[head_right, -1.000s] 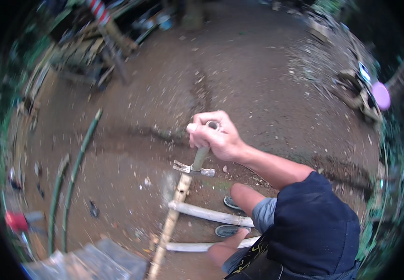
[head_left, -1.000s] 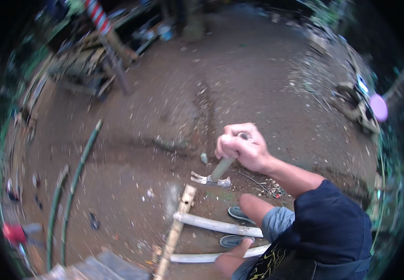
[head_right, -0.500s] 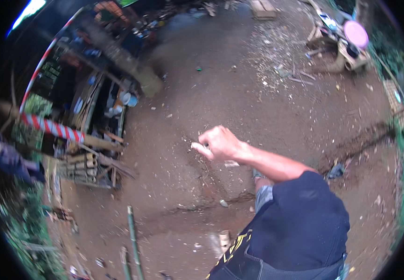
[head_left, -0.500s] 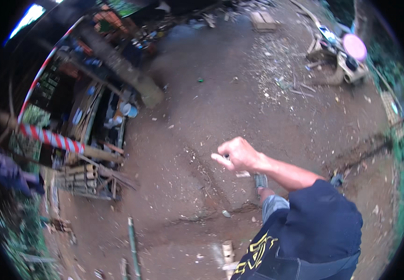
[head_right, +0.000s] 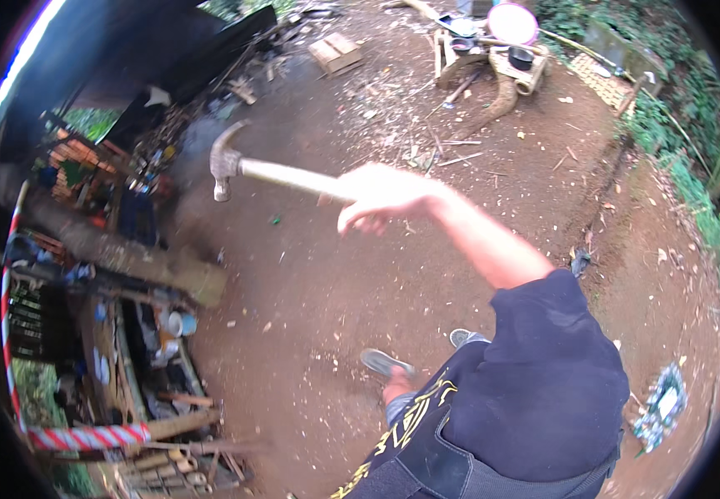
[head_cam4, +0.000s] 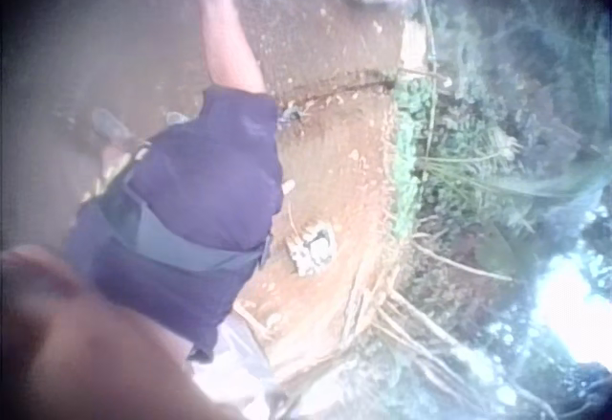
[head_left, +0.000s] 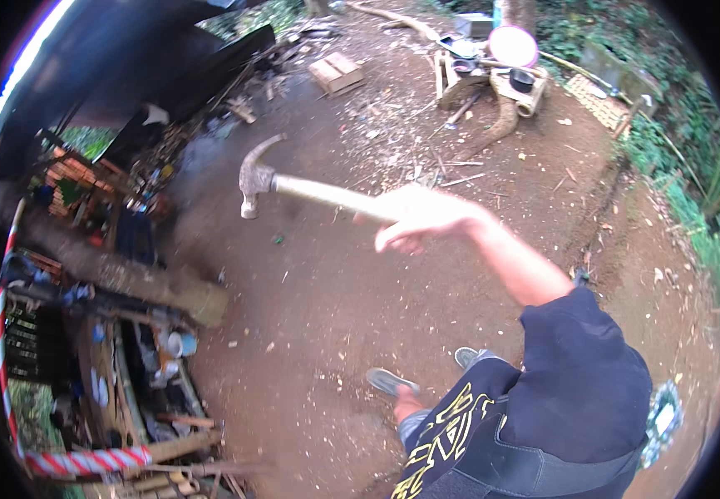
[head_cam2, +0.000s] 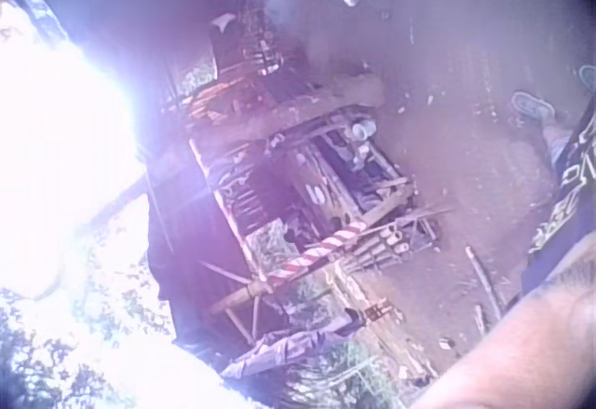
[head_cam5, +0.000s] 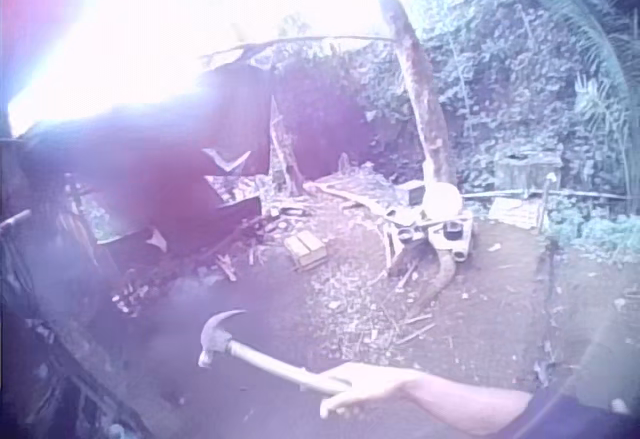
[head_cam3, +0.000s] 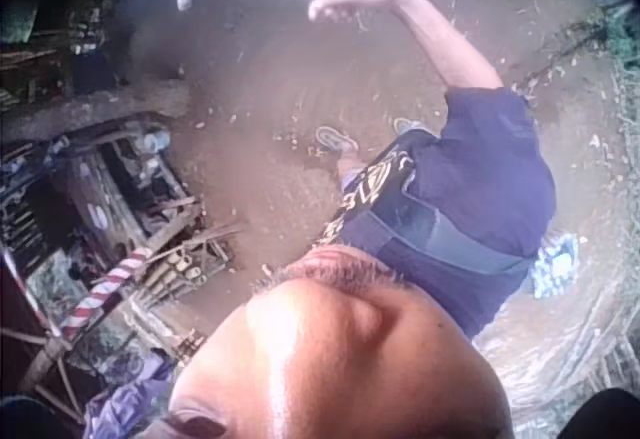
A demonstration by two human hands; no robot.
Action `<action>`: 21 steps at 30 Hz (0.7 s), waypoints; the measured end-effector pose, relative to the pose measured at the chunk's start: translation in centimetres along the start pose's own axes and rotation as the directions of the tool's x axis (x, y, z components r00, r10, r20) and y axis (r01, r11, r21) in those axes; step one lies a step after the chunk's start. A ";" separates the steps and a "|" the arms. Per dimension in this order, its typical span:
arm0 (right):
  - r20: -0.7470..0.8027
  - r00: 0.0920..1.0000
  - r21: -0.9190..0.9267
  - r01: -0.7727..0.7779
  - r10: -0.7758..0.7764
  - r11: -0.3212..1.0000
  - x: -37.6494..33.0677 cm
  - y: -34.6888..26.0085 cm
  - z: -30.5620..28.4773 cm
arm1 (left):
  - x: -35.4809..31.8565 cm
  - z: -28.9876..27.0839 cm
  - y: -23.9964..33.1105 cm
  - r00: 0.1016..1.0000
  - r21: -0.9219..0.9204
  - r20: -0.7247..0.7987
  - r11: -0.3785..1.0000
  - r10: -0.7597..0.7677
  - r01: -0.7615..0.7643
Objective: The person hammers nails into a bamboo structure on the ground, then sharpens a nail on a stone, and returns to hammering the bamboo. The person is working on a bamboo frame, securing joints with nails.
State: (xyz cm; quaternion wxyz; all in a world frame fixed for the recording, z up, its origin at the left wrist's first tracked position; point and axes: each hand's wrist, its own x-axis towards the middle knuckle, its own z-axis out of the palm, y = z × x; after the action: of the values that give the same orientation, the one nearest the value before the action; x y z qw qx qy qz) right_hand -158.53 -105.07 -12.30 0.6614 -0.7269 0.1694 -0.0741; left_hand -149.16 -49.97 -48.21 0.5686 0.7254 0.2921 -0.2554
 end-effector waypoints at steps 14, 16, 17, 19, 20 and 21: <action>-0.454 0.293 0.773 -0.340 0.841 0.536 9.1 44.2 11.7 | 31.1 12.1 33.7 0.989 0.125 0.138 0.990 0.055 -0.072; -0.551 0.529 0.633 -0.240 0.645 0.737 3.0 47.0 11.8 | 35.8 15.8 38.1 0.974 0.031 0.154 0.985 0.164 -0.171; -0.546 0.594 0.528 -0.304 0.591 0.793 3.0 47.8 10.7 | 38.6 16.9 39.9 0.973 0.026 0.185 0.989 0.142 -0.149; -0.469 0.585 0.414 -0.515 0.661 0.750 4.3 47.7 7.5 | 42.2 19.0 40.6 0.983 -0.001 0.160 0.996 0.092 -0.093; -0.390 0.398 0.486 -0.676 0.830 0.553 5.5 47.1 6.1 | 42.7 22.0 41.6 0.990 -0.007 0.119 0.997 0.081 -0.080; -0.295 0.218 0.546 -0.760 0.930 0.352 8.2 46.4 4.5 | 44.0 24.0 42.8 0.989 0.123 0.146 0.992 -0.011 -0.007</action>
State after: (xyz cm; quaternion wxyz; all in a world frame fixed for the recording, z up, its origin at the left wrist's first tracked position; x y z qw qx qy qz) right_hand -156.28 -106.82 -59.51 0.6025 -0.3473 0.7153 0.0682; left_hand -88.81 -75.28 -55.54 0.5425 0.7379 0.2342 -0.3261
